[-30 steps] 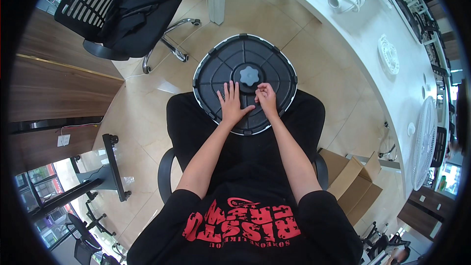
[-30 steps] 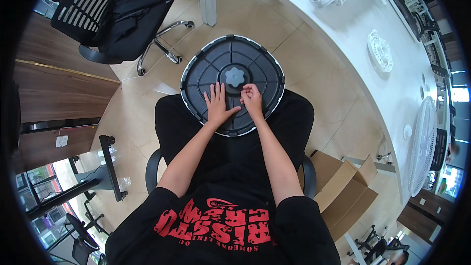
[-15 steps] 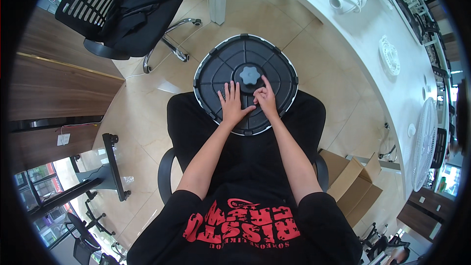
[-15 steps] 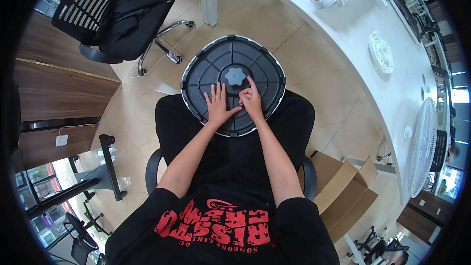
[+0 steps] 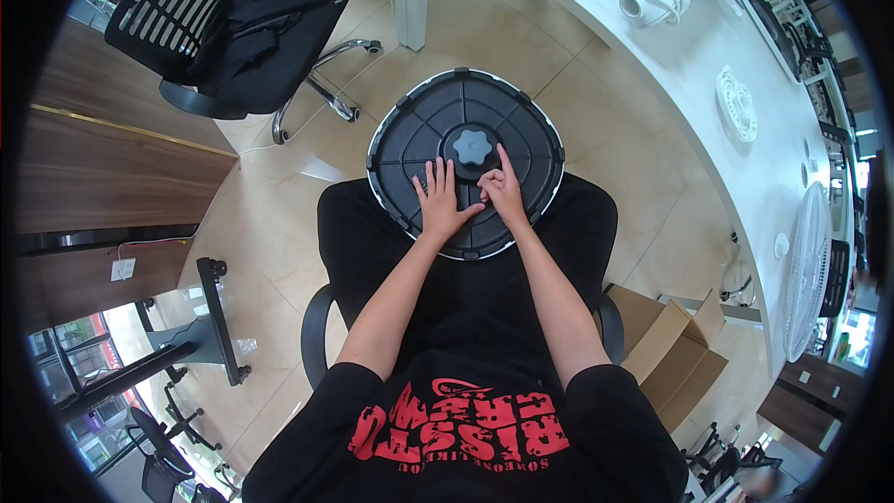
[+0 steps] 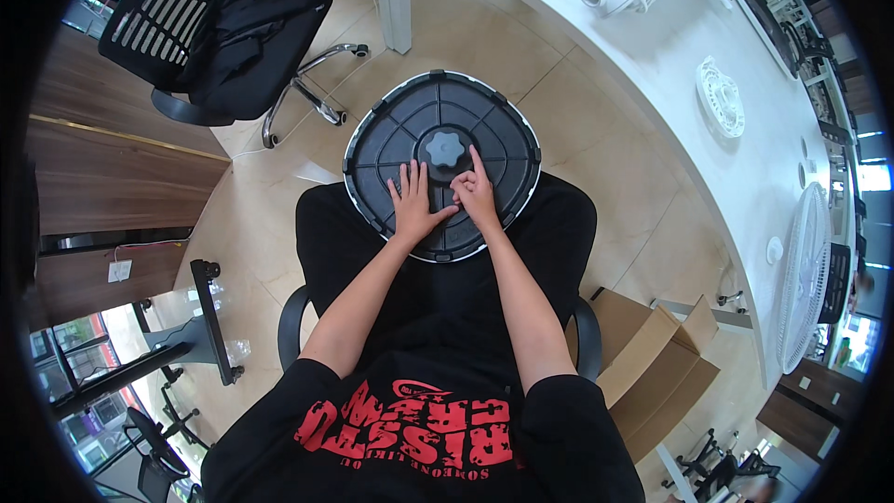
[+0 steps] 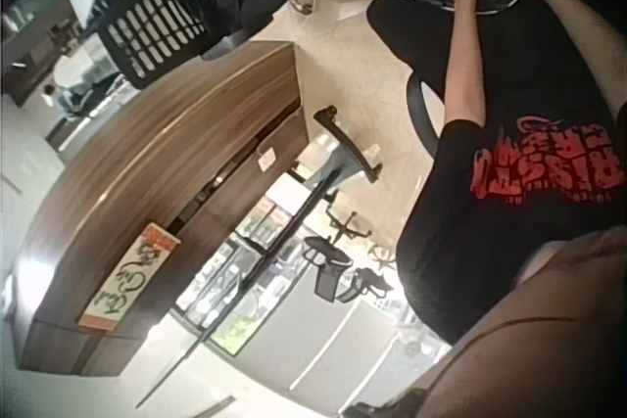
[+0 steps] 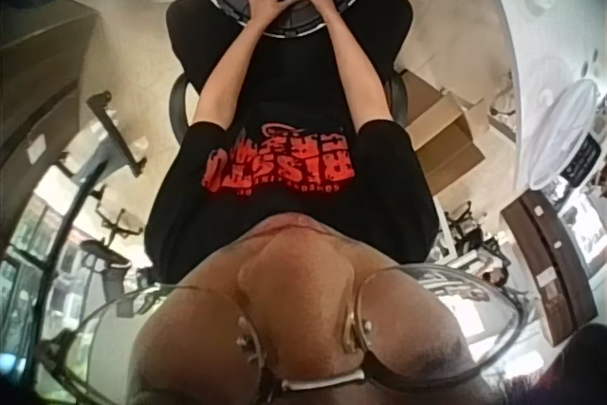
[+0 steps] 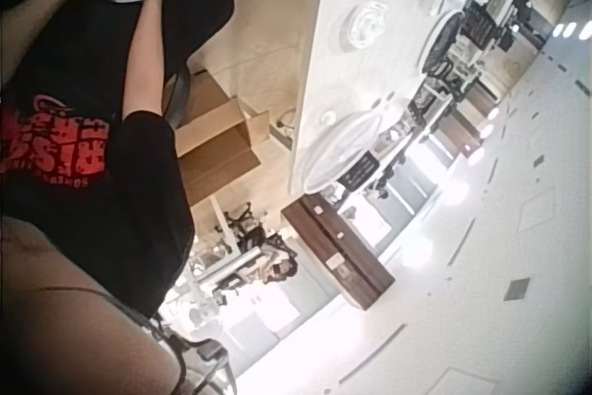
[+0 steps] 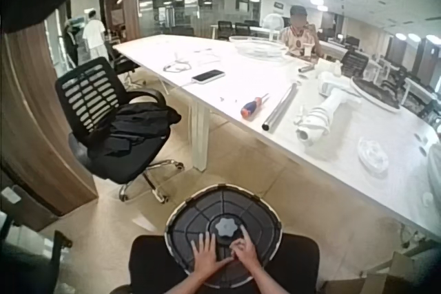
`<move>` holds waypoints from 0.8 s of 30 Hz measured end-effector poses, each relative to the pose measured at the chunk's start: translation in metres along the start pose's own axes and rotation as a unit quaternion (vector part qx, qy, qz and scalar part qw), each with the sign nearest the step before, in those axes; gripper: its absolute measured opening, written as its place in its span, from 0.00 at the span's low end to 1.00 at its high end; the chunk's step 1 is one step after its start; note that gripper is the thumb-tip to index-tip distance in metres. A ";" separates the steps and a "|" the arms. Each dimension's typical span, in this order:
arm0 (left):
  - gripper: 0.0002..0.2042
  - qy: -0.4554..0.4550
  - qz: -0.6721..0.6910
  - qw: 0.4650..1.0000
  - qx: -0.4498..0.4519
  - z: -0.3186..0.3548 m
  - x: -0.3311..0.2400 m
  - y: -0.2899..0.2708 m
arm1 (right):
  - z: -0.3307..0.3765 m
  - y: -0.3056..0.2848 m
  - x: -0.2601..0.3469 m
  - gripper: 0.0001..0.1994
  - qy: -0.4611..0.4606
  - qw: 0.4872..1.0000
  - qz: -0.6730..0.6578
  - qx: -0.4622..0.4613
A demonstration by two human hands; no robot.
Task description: The recorder is assembling the base and stand of an electric fan using a screwdriver.
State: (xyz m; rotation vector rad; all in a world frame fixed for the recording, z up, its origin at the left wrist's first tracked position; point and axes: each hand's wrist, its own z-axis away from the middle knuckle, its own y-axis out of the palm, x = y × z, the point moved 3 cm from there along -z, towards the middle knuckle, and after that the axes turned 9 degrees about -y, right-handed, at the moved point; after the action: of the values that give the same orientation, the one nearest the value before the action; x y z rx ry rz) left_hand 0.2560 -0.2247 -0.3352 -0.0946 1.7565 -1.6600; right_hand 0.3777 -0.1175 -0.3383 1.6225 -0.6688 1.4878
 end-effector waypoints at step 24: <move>0.61 -0.001 0.001 1.000 0.002 0.000 0.000 0.000 | -0.003 -0.006 -0.015 0.26 0.001 1.000 -0.017 -0.020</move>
State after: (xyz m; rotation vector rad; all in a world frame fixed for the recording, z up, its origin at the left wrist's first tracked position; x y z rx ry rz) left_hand 0.2556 -0.2243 -0.3349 -0.0920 1.7521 -1.6605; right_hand 0.3785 -0.1135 -0.3539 1.5943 -0.6626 1.4416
